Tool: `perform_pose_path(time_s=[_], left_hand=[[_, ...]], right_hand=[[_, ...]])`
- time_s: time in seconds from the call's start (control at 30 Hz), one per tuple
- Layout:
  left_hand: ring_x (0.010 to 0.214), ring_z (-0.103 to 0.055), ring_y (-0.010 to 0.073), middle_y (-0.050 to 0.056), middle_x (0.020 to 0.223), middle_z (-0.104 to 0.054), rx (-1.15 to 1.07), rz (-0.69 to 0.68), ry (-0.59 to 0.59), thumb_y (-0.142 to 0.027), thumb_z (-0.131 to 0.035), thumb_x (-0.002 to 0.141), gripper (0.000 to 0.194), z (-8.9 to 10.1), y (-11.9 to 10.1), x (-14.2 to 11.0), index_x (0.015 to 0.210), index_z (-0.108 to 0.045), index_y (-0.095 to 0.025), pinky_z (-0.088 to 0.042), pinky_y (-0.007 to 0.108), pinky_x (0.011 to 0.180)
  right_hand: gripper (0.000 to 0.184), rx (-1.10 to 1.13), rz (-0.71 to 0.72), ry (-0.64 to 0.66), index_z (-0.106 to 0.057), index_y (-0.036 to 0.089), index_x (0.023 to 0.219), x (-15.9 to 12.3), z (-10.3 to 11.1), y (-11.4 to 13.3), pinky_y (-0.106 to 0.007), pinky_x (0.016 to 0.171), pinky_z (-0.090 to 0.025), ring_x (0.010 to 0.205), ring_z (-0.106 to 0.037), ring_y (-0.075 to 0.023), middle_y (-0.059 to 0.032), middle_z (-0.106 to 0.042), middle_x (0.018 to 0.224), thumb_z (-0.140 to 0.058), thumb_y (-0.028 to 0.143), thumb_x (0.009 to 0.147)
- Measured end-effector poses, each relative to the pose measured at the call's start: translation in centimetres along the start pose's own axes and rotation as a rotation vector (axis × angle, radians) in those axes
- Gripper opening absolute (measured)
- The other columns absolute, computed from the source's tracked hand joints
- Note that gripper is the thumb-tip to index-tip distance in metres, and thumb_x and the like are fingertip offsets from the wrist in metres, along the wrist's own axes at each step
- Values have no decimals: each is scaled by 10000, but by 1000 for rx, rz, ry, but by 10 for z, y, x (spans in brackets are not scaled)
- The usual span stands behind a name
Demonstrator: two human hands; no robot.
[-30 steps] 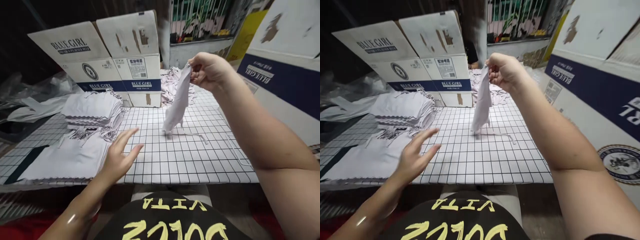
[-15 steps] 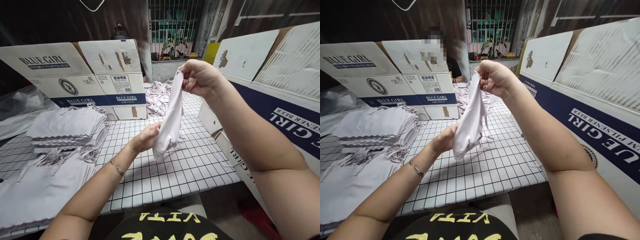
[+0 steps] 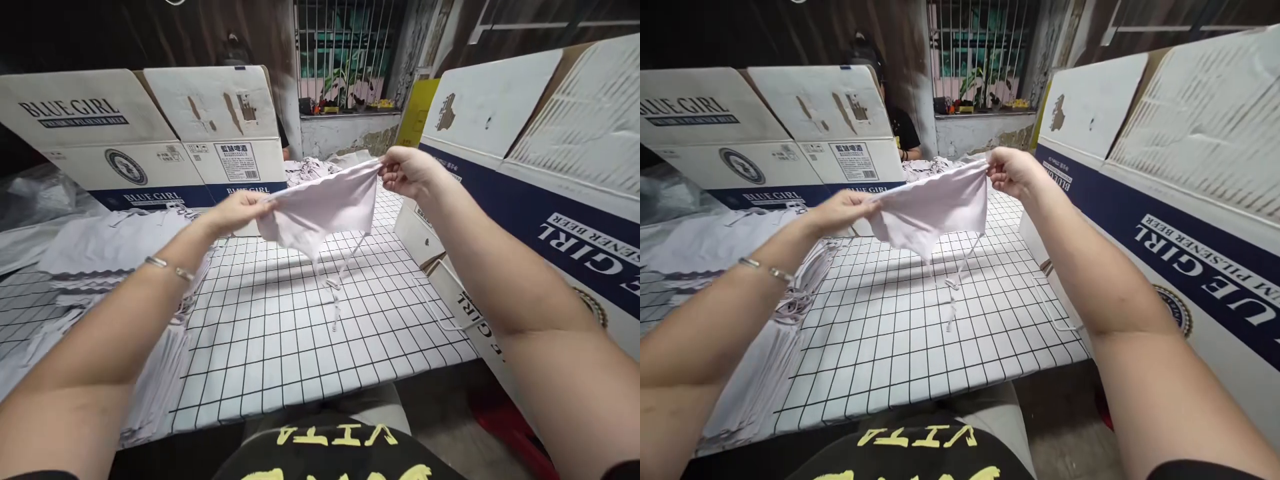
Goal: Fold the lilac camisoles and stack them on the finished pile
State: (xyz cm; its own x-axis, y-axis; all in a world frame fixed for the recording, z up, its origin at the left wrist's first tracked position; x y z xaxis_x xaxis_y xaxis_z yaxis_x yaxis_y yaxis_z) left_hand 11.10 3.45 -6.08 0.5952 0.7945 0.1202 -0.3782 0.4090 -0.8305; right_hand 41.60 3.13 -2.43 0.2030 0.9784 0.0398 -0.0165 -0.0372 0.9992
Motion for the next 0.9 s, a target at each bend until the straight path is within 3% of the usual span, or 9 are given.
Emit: perform_pose_path(time_s=[0.1,0.17,0.23,0.3,0.4,0.5,0.6,0.7,0.9], left_hand=[[765,-601,169,33,783,-685,95,-117,-151,-474,-687,777,313,52,-36,10,839,-718,-169,-523,392,759],[785,-592,176,37,842,-679,237,-237,-162,-410,-711,752,233,55,-59,1,838,-735,-194,-521,392,742],[868,-592,200,40,934,-669,455,-320,-47,-356,-675,781,147,22,-59,-22,816,-743,-231,-515,404,773],[897,-591,209,41,959,-666,608,-306,100,-301,-575,855,173,-30,-28,-57,816,-735,-249,-510,404,782],[747,-586,173,41,859,-667,608,-250,238,-198,-421,932,292,-114,33,-122,883,-708,-222,-510,351,694],[819,-579,179,62,873,-657,675,-383,325,-126,-367,959,316,-180,62,-178,912,-674,-179,-492,342,757],[937,-560,188,74,934,-654,767,-483,272,-72,-406,949,257,-194,64,-198,925,-643,-166,-432,370,880],[975,-552,179,43,937,-653,846,-528,257,-35,-419,942,261,-188,59,-204,893,-626,-186,-349,389,942],[1020,-553,201,39,964,-670,944,-516,218,1,-413,920,267,-182,61,-236,878,-620,-163,-263,431,961]], right_hand=[[158,39,-29,-67,-462,172,603,13,7,-14,-165,368,-297,399,-319,-48,25,-430,495,-530,49,677],[132,-11,-8,-83,-485,167,597,2,9,-23,-178,376,-293,408,-339,-56,14,-456,502,-543,61,649],[86,-166,23,-92,-529,161,607,-27,13,-44,-198,398,-310,437,-396,-78,1,-492,521,-576,99,643],[53,-414,51,-86,-580,164,638,-70,17,-81,-225,440,-343,494,-463,-116,-5,-520,543,-613,182,676],[186,-782,49,-35,-592,188,624,-147,19,-158,-280,550,-405,597,-522,-165,-15,-548,582,-578,313,761],[177,-993,64,99,-665,210,838,-207,3,-217,-351,715,-460,803,-587,-230,-62,-641,836,-556,345,805],[345,-1114,212,208,-625,239,1120,-231,-25,-225,-418,828,-433,966,-555,-282,-97,-627,1066,-604,389,809],[184,-1207,287,296,-661,227,920,-231,-38,-217,-428,805,-390,888,-540,-272,-85,-659,921,-533,352,878],[171,-1208,98,333,-635,223,746,-234,16,-222,-412,767,-423,799,-574,-249,-52,-659,796,-569,343,847]])
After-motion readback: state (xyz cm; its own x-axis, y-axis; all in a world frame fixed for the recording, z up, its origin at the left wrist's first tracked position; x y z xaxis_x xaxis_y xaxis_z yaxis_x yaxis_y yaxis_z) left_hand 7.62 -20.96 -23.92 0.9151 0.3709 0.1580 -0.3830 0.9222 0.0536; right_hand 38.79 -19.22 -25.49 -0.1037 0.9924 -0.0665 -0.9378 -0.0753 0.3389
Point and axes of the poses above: each hand's wrist, its own x-axis towards the middle knuckle, its own z-axis out of the back of the hand, y = z × x, the point moved 10 cm from there along x, towards the middle knuckle
